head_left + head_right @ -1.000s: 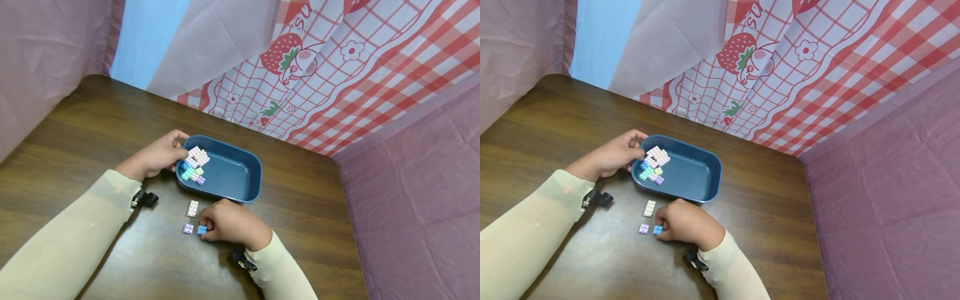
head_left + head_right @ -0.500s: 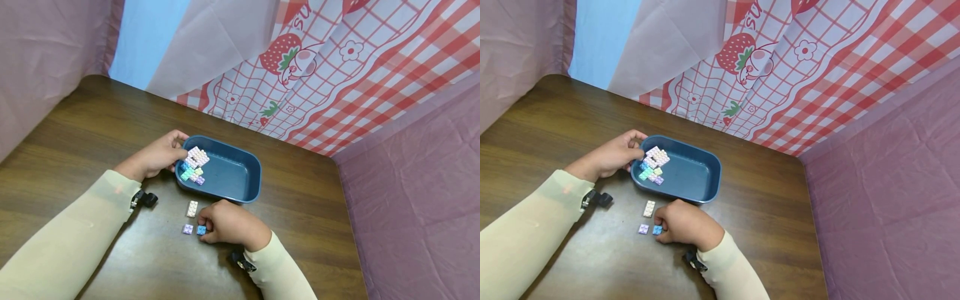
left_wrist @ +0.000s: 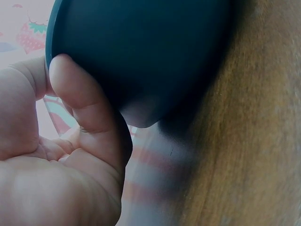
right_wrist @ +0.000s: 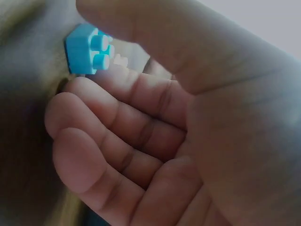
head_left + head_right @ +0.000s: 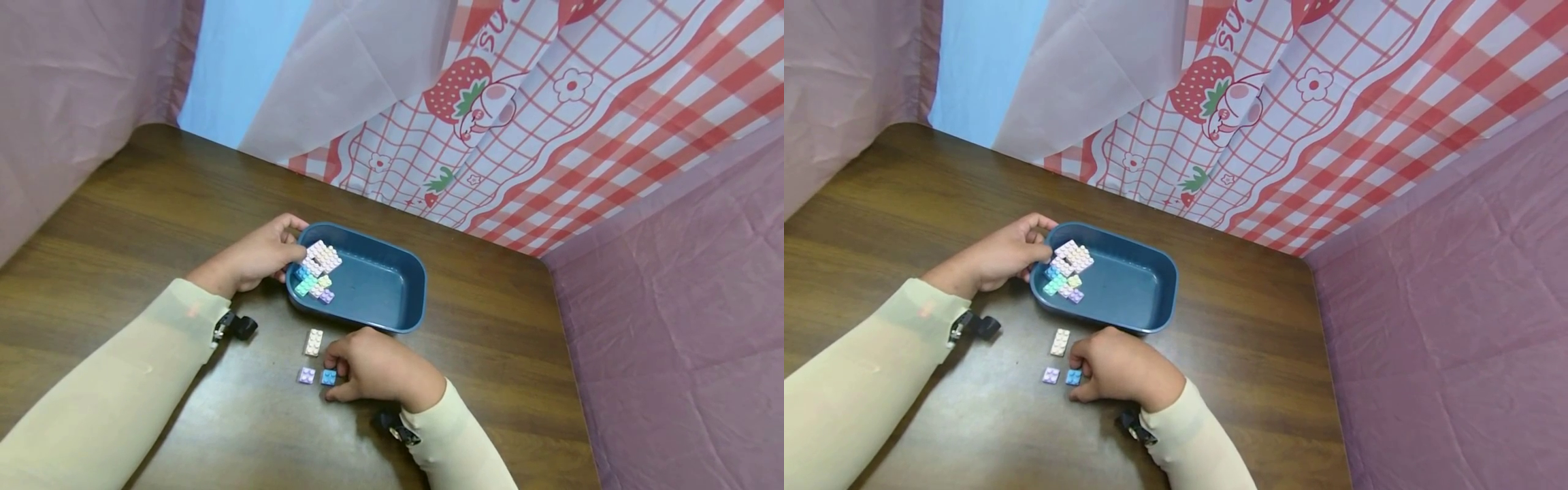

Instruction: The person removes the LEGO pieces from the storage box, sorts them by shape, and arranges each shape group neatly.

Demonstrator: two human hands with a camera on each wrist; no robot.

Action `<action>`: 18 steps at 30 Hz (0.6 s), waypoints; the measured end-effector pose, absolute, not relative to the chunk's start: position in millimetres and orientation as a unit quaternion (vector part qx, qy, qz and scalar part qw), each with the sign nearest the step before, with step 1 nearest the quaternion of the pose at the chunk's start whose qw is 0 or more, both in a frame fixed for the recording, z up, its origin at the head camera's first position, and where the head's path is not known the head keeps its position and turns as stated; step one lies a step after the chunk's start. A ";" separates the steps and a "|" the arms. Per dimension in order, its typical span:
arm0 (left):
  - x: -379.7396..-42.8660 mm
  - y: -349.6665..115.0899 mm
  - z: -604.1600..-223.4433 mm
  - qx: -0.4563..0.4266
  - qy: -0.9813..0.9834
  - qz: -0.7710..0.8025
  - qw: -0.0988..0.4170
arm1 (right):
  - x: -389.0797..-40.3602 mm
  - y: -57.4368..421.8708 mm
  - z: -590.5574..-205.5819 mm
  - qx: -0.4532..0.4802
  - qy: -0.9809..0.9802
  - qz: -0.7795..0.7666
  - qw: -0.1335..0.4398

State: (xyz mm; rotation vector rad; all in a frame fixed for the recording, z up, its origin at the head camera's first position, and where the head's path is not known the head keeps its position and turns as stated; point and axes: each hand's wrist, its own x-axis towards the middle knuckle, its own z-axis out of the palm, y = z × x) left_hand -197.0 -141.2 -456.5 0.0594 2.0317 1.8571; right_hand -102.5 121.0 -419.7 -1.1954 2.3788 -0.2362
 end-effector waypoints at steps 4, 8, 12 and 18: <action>-196.3 -141.0 -454.9 0.024 0.723 0.663 0.193 | -103.2 124.2 -415.6 -0.440 0.864 -0.097 0.225; -195.8 -141.3 -454.6 0.026 0.721 0.664 0.196 | -104.2 128.0 -408.9 -0.440 0.859 -0.133 0.225; -195.7 -141.2 -454.4 0.027 0.720 0.665 0.197 | -106.1 132.5 -398.9 -0.440 0.856 -0.168 0.211; -195.8 -141.8 -454.6 0.026 0.716 0.669 0.199 | -115.7 139.1 -379.0 -0.439 0.862 -0.196 0.163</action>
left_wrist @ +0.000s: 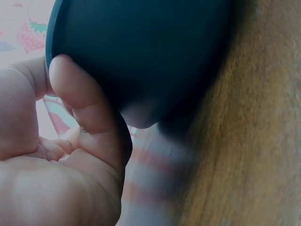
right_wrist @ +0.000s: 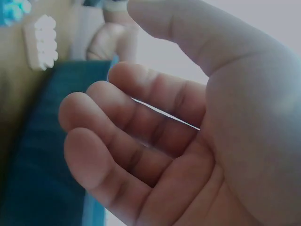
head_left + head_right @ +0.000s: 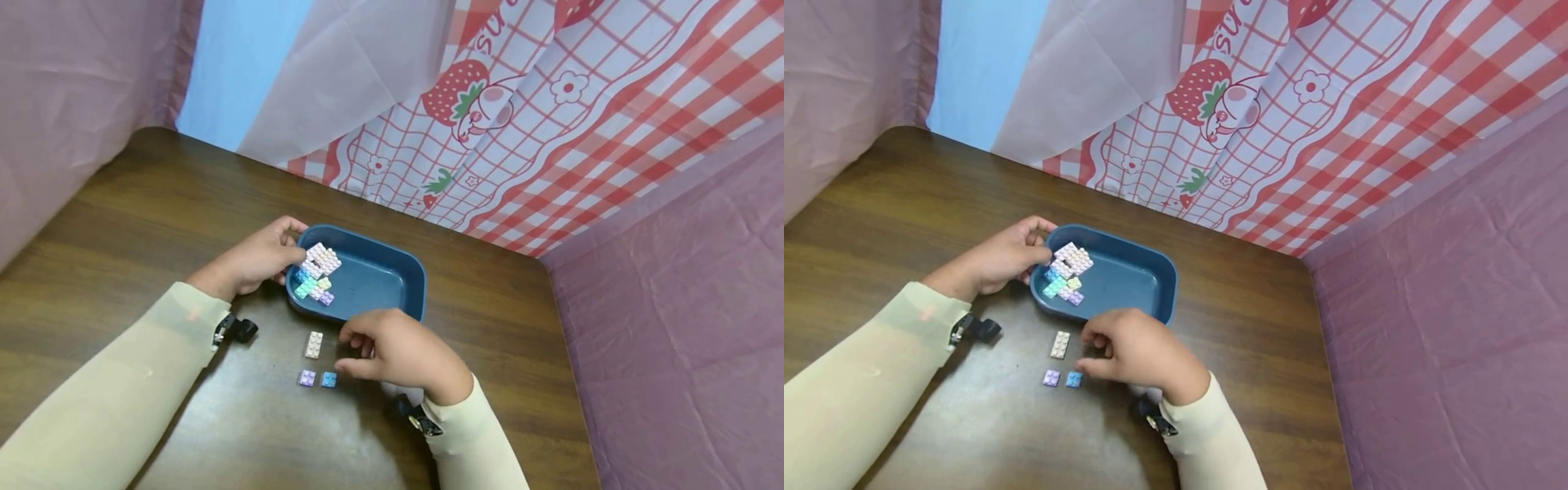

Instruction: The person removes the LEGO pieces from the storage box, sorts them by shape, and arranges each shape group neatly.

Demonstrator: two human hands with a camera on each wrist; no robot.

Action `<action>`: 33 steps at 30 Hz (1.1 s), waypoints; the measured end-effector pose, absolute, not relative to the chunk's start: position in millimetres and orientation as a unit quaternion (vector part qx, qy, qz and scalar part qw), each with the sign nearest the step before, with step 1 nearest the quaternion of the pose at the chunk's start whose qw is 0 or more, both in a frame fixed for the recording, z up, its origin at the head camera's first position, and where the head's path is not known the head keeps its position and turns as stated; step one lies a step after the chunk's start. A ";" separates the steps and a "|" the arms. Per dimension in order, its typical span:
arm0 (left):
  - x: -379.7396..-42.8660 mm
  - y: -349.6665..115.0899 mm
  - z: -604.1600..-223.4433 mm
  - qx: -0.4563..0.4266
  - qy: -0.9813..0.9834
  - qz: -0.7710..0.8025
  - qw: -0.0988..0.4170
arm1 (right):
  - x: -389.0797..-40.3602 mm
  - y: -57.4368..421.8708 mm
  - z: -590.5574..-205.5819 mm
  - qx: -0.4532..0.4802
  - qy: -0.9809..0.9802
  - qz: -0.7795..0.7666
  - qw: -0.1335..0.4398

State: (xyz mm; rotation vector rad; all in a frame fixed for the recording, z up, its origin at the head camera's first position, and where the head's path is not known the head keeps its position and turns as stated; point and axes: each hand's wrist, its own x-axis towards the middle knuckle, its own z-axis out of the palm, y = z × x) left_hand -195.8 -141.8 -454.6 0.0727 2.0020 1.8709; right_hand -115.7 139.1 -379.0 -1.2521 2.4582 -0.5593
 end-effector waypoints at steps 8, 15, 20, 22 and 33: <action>-194.4 -143.4 -454.6 0.027 0.713 0.672 0.198 | -144.3 142.7 -351.1 -0.416 0.888 -0.176 0.080; -194.4 -142.0 -455.6 0.028 0.712 0.672 0.202 | -161.3 140.4 -344.5 -0.413 0.891 -0.174 0.074; -195.2 -142.6 -456.1 0.031 0.713 0.671 0.199 | -175.3 135.0 -344.4 -0.402 0.896 -0.173 0.076; -195.6 -142.7 -456.2 0.032 0.714 0.671 0.198 | -182.2 132.3 -345.3 -0.394 0.899 -0.171 0.080; -197.6 -142.6 -456.0 0.033 0.714 0.671 0.197 | -218.7 115.8 -360.5 -0.366 0.910 -0.161 0.106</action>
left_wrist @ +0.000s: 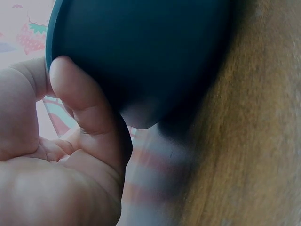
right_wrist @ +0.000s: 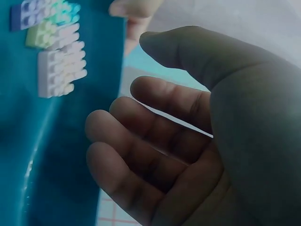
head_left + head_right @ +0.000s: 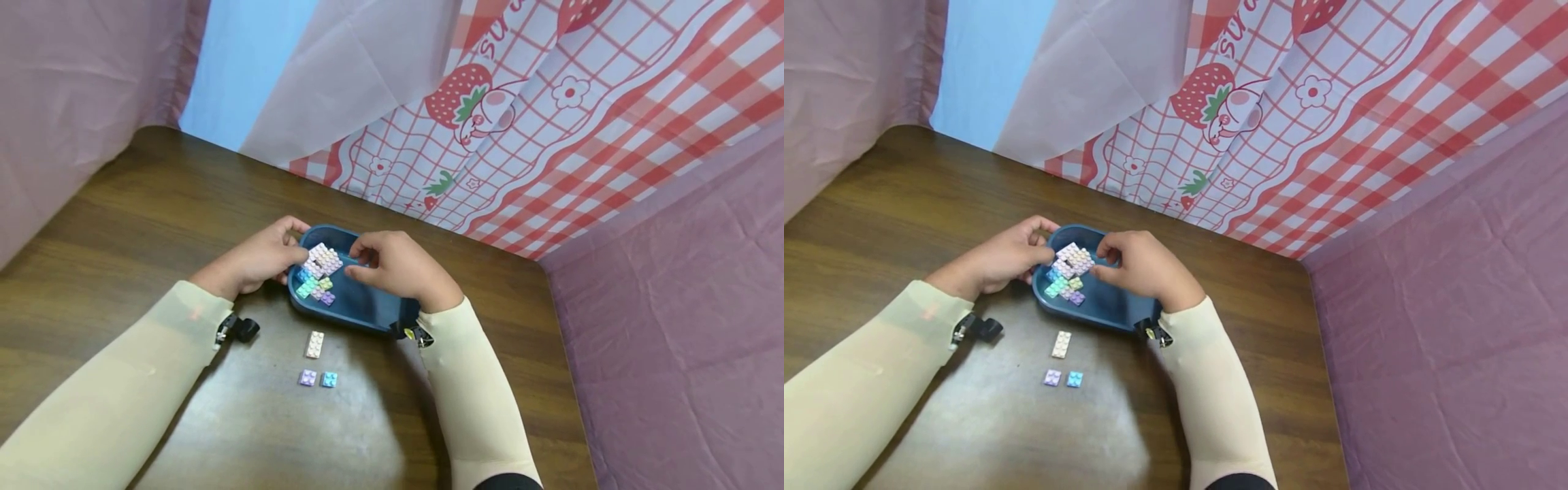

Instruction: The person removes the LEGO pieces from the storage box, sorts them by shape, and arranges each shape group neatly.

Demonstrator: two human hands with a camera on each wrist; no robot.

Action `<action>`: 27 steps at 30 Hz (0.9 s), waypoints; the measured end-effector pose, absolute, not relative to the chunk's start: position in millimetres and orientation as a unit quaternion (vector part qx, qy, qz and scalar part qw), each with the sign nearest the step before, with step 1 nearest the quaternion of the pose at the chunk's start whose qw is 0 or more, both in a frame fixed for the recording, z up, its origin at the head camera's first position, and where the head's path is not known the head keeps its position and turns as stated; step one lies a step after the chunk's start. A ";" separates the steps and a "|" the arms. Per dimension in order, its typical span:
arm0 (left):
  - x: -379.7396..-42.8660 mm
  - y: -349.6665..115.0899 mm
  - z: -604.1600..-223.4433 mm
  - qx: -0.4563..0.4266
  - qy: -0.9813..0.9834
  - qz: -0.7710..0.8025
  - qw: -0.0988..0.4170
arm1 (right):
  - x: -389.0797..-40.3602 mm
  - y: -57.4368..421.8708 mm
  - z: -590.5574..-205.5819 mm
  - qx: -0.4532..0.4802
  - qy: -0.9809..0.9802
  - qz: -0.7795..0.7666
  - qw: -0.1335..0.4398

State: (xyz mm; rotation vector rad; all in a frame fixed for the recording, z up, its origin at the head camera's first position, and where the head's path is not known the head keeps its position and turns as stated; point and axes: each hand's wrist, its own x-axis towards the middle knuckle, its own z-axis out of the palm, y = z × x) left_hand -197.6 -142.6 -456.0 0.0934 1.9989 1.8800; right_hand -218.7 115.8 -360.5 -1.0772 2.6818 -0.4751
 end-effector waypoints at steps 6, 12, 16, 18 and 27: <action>-197.1 -142.9 -455.6 0.036 0.715 0.670 0.197 | -235.2 110.5 -376.6 -0.348 0.917 -0.144 0.133; -196.9 -142.9 -454.1 0.036 0.720 0.664 0.199 | -244.2 105.8 -386.3 -0.333 0.921 -0.122 0.162; -198.0 -143.7 -455.1 0.034 0.722 0.662 0.199 | -250.2 102.5 -388.4 -0.321 0.924 -0.116 0.171; -198.4 -144.0 -456.1 0.034 0.721 0.663 0.199 | -252.4 101.1 -390.3 -0.313 0.926 -0.110 0.178; -198.4 -142.9 -457.4 0.033 0.719 0.666 0.196 | -254.1 94.3 -405.5 -0.320 0.927 -0.063 0.186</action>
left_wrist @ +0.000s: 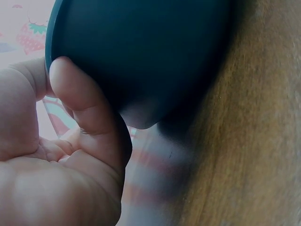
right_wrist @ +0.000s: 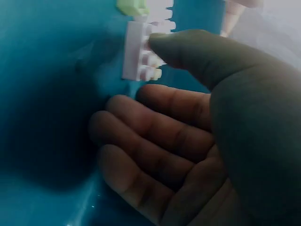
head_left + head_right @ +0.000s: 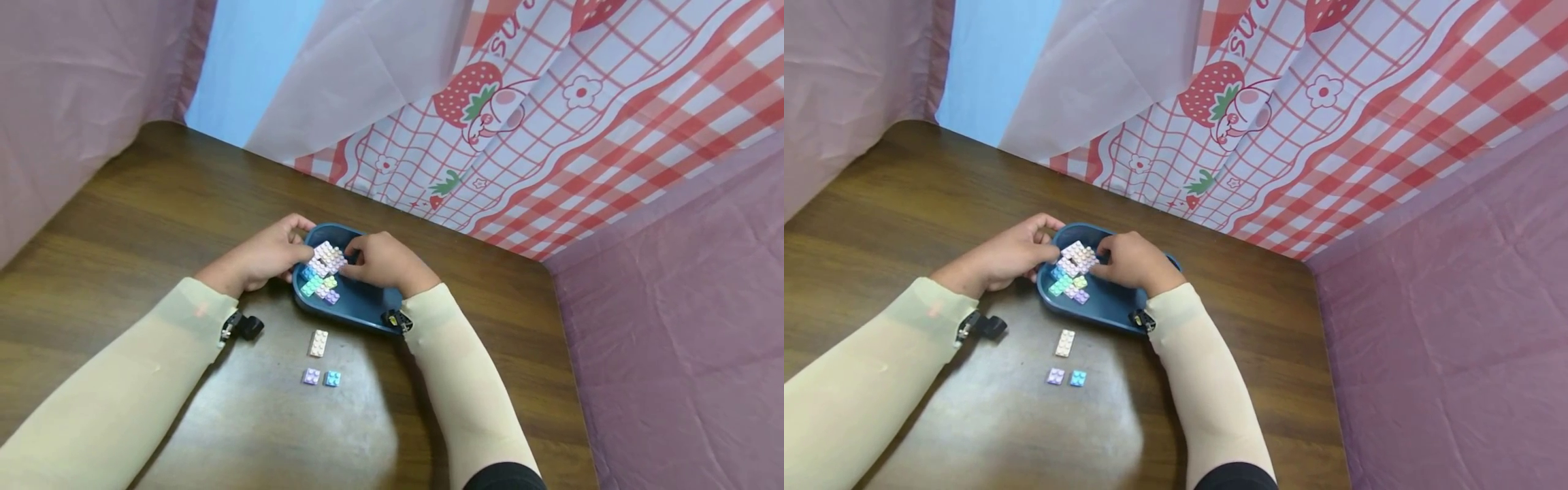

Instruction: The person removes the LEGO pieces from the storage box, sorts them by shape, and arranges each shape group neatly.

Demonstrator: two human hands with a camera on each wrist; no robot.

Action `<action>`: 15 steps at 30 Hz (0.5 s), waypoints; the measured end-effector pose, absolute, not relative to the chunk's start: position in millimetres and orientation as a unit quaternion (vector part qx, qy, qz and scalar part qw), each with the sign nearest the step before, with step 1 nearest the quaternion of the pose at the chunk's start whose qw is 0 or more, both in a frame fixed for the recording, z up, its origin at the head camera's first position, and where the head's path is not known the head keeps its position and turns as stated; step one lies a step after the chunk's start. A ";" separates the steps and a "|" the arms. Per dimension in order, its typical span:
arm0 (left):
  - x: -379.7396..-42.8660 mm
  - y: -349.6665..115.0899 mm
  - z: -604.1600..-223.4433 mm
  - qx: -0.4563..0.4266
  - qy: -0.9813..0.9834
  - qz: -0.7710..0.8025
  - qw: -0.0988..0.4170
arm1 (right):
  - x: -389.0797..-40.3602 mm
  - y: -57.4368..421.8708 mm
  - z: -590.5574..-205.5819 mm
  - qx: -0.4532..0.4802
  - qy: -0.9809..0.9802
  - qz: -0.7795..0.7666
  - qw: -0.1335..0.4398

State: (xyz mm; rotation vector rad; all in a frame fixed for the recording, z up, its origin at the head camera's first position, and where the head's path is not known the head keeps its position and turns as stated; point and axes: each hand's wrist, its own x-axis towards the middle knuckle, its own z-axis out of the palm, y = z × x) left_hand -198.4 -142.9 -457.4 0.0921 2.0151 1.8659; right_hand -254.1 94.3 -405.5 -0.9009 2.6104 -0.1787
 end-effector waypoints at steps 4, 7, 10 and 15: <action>-199.3 -142.4 -457.0 0.037 0.721 0.663 0.198 | -253.7 93.1 -410.2 -0.320 0.929 -0.057 0.178; -200.1 -142.3 -457.1 0.038 0.722 0.662 0.198 | -253.3 92.0 -412.0 -0.322 0.929 -0.061 0.175; -200.4 -142.7 -457.2 0.038 0.722 0.662 0.197 | -253.1 91.3 -413.3 -0.324 0.928 -0.065 0.174; -200.4 -143.5 -457.9 0.037 0.722 0.662 0.196 | -253.4 90.3 -416.3 -0.322 0.928 -0.071 0.173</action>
